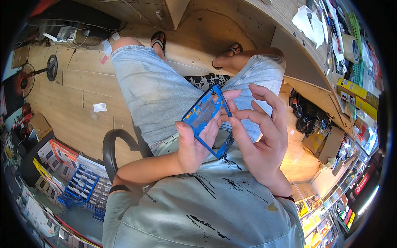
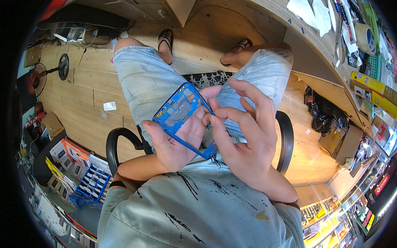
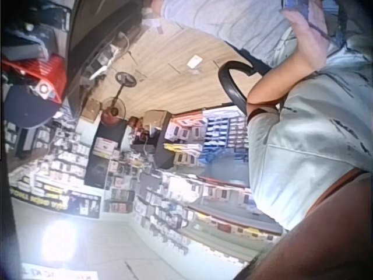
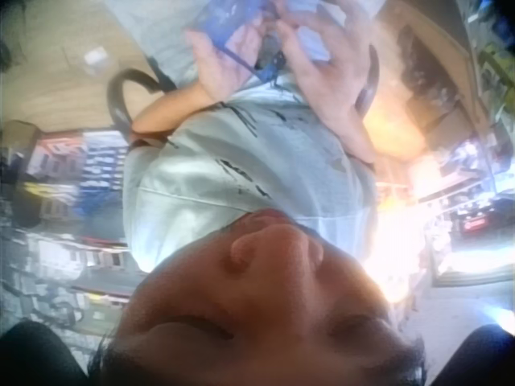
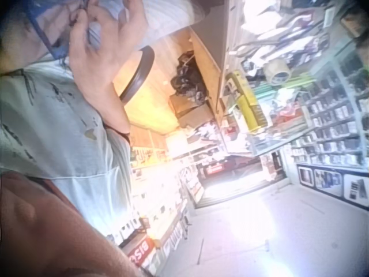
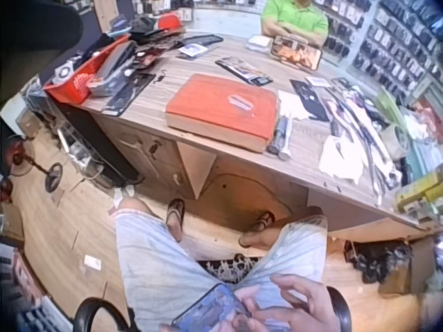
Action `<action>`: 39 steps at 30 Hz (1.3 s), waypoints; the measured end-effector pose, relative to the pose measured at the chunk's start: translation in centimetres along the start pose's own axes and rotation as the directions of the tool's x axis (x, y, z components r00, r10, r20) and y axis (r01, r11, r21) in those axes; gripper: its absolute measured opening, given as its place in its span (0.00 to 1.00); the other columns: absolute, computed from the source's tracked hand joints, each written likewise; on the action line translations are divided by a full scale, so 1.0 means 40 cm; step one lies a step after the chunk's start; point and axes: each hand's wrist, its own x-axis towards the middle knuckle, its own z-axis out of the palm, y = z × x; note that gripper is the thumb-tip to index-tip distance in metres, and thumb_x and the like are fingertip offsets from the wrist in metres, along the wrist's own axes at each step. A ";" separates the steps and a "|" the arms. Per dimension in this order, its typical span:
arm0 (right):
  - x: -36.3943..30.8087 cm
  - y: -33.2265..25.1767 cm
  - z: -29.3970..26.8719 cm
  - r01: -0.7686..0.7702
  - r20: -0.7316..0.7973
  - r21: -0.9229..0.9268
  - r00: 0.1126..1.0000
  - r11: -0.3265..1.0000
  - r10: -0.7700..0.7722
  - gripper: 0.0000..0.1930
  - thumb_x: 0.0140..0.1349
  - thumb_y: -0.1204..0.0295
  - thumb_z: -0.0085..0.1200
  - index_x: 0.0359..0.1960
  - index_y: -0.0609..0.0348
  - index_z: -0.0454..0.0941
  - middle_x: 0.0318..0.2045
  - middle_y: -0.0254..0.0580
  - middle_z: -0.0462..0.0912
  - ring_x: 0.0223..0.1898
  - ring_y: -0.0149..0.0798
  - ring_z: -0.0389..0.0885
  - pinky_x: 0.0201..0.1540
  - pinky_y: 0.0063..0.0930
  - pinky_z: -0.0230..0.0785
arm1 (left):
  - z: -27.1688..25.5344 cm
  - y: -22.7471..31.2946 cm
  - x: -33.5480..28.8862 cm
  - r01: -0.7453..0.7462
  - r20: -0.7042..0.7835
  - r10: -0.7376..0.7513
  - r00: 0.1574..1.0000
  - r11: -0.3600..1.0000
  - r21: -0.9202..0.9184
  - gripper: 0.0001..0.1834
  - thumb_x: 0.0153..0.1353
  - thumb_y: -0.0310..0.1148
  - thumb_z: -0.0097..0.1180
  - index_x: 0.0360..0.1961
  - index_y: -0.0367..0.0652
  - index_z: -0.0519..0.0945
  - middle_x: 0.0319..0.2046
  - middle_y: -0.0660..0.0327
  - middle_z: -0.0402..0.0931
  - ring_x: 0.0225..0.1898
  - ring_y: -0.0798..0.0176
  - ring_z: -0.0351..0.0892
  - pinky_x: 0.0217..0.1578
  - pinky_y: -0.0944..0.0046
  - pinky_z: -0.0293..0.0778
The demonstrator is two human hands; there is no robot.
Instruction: The person works on a blue phone chassis, using a metal tool to pry and remove a small internal component. The person then handles a small metal blade, peeling off a protective film from its surface.
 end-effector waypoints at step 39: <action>0.018 0.020 0.014 -0.057 0.008 -0.030 0.998 0.998 0.057 0.07 0.49 0.81 0.67 0.29 0.62 0.82 0.56 0.52 0.81 0.53 0.50 0.82 0.54 0.39 0.76 | 0.007 0.000 -0.004 0.094 0.043 -0.104 0.994 0.975 0.204 0.70 0.52 0.89 0.22 0.76 0.36 0.54 0.74 0.50 0.55 0.66 0.57 0.66 0.67 0.54 0.61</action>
